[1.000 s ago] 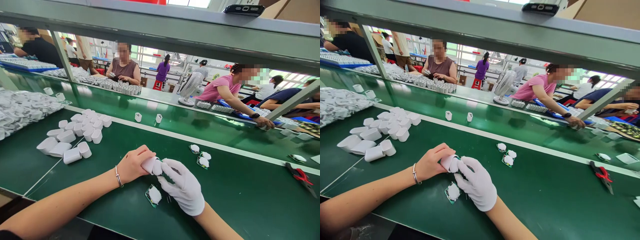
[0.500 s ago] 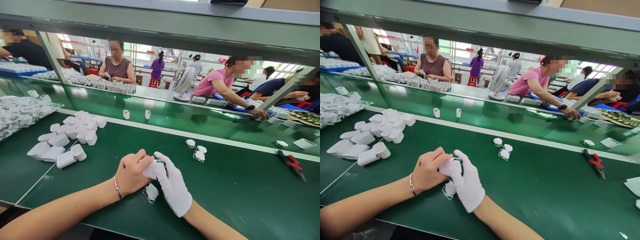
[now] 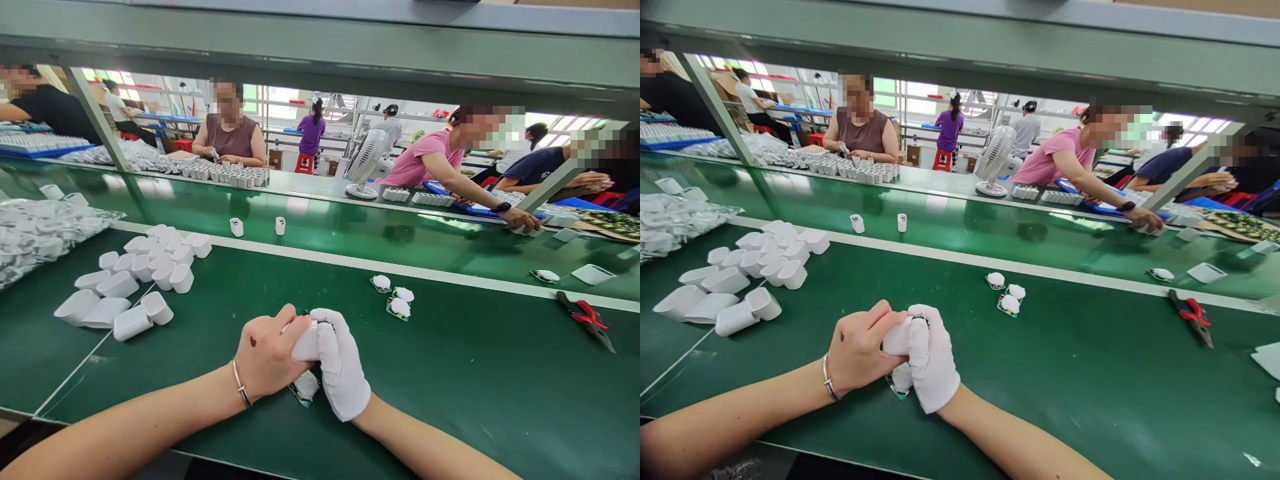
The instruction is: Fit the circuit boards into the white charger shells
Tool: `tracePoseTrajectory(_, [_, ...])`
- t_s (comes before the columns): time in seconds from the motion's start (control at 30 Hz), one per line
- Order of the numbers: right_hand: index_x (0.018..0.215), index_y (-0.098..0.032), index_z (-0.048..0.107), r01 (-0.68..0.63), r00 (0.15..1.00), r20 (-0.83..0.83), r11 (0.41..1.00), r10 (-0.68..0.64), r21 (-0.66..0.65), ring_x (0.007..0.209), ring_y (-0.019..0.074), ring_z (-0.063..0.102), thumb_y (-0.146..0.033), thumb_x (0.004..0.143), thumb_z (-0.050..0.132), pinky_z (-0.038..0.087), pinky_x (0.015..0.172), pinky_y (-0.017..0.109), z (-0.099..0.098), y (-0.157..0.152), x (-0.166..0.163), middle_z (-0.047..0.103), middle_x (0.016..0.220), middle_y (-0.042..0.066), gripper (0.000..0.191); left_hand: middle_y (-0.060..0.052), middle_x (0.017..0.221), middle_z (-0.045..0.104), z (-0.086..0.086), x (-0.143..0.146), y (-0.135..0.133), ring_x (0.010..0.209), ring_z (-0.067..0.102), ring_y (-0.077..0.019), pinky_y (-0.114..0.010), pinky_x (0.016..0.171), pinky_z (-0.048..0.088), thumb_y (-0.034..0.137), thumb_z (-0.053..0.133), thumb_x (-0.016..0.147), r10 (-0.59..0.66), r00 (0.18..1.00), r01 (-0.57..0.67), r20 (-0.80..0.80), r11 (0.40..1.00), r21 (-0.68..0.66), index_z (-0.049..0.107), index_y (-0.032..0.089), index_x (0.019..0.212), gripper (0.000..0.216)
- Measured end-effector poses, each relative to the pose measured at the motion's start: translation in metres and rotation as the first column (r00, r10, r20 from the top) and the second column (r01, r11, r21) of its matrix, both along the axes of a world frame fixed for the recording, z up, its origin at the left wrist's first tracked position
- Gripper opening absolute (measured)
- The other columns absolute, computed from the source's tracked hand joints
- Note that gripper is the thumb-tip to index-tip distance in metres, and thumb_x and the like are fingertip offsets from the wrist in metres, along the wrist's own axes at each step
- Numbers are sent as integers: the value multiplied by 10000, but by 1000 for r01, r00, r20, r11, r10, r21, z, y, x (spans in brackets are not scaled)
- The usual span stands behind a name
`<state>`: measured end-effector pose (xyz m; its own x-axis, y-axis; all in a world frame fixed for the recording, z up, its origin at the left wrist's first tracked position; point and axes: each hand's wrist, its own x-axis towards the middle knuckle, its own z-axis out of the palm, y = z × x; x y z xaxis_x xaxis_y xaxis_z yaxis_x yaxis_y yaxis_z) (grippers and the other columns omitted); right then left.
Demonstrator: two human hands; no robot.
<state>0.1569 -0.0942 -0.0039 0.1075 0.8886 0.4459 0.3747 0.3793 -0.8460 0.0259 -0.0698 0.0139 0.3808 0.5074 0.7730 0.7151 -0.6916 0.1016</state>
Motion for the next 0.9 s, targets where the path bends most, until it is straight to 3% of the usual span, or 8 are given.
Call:
tracePoseTrajectory(0.17, [938, -211, 542, -142, 981, -156, 974, 115, -174, 758, 160, 582, -362, 894, 374, 489, 673, 279, 4, 2, 5, 615, 844, 20, 230, 16, 636, 571, -1, -1, 2, 417, 442, -74, -216, 414, 291, 223, 551, 693, 17, 1000, -17, 0, 1000, -7, 624, 198, 804, 135])
tracePoseTrajectory(0.23, [898, -214, 561, -179, 972, -185, 966, 145, -185, 754, 161, 582, -375, 900, 354, 488, 657, 276, 6, 3, 6, 614, 822, 16, 262, 16, 630, 573, -1, -1, 2, 417, 442, -74, -217, 412, 285, 212, 549, 696, 16, 1000, -16, -13, 1000, 9, 628, 198, 805, 135])
tracePoseTrajectory(0.43, [823, -211, 564, -58, 989, -146, 989, 38, -136, 680, 156, 581, -413, 891, 393, 496, 615, 266, 8, 1, -1, 624, 746, 19, 273, 16, 615, 574, -2, 1, -1, 407, 425, -72, -224, 410, 270, 213, 552, 685, 7, 999, -6, -51, 1000, 11, 628, 202, 753, 103])
tracePoseTrajectory(0.53, [823, -208, 576, -67, 986, -161, 986, 42, -155, 695, 155, 582, -424, 891, 395, 499, 632, 267, 8, 1, 0, 627, 763, 21, 290, 16, 629, 576, -3, 2, -1, 413, 430, -76, -223, 408, 276, 217, 562, 656, 5, 999, -5, -38, 1000, -18, 631, 200, 772, 137])
tracePoseTrajectory(0.6, [847, -207, 596, -153, 970, -220, 966, 106, -209, 699, 153, 582, -451, 899, 367, 499, 608, 264, 6, 6, 5, 633, 792, 23, 339, 18, 638, 569, -4, 1, 0, 427, 443, -80, -218, 408, 286, 222, 569, 623, -6, 1000, 5, -5, 998, -66, 627, 197, 778, 167])
tracePoseTrajectory(0.77, [982, -185, 638, -453, 840, -456, 844, 295, -288, 619, 168, 606, -577, 900, 159, 477, 446, 271, -1, 26, 19, 655, 780, 62, 625, 21, 678, 570, -4, -6, 9, 511, 499, -92, -195, 450, 346, 230, 615, 555, -51, 984, 90, 169, 968, -233, 605, 196, 815, 263])
tracePoseTrajectory(0.9, [1085, -223, 616, -475, 824, -480, 830, 302, -293, 834, 198, 636, -578, 818, 459, 538, 611, 308, 7, 23, 18, 659, 1019, 74, 471, 18, 706, 597, -6, -9, 14, 569, 531, -105, -192, 472, 360, 292, 678, 564, -72, 966, 155, 247, 930, -335, 587, 200, 843, 308])
